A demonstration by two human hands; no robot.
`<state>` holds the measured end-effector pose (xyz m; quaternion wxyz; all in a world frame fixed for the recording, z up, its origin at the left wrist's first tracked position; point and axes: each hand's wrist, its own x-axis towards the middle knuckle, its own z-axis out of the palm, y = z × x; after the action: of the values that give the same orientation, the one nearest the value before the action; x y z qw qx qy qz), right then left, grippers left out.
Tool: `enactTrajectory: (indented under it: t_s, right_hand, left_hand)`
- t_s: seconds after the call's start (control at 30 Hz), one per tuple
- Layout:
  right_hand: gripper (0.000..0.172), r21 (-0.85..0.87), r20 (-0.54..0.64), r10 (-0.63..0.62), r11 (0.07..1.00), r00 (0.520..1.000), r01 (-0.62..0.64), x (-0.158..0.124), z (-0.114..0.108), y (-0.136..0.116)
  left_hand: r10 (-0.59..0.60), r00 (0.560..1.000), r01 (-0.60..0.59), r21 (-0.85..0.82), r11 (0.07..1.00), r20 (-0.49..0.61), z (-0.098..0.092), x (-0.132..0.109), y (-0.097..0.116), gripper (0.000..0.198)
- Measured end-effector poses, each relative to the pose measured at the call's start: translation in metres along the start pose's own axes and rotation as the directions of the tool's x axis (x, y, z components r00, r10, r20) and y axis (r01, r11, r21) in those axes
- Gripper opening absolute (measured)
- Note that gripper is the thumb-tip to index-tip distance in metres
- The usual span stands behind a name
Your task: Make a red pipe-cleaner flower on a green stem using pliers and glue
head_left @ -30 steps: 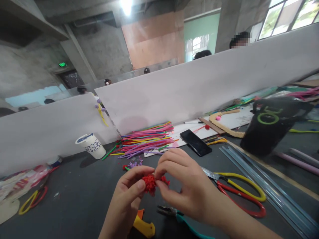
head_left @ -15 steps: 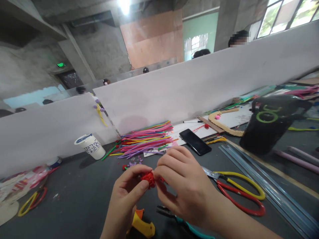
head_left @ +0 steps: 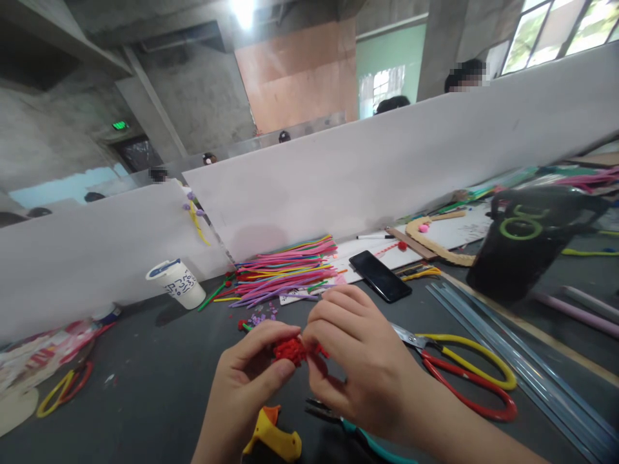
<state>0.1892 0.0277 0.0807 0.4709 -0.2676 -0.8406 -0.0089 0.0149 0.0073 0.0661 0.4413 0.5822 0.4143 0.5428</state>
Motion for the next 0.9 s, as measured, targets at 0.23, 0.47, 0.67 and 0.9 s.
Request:
enactTrajectory:
  t_s: [0.23,0.47,0.67,0.9]
  right_hand:
    - [0.009,0.126,0.015,0.079,0.989,0.997,-0.080,-0.001,-0.006,-0.001]
    - [0.011,0.227,-0.020,0.206,0.954,0.978,-0.196,-0.002,-0.002,-0.002]
    - [0.013,0.328,-0.031,0.300,0.904,0.953,-0.274,-0.001,0.005,0.001]
    - [0.012,0.272,-0.071,0.313,0.920,0.947,-0.283,-0.001,0.012,0.003]
  left_hand:
    - [0.067,0.995,-0.060,0.103,0.993,-0.068,0.001,-0.003,0.005,0.025]
    - [0.221,0.961,-0.174,0.260,0.950,-0.167,0.013,-0.006,0.000,0.027]
    - [0.306,0.931,-0.221,0.358,0.907,-0.200,0.018,-0.009,-0.005,0.029]
    - [0.492,0.865,-0.353,0.579,0.735,-0.097,0.012,-0.005,-0.022,0.034]
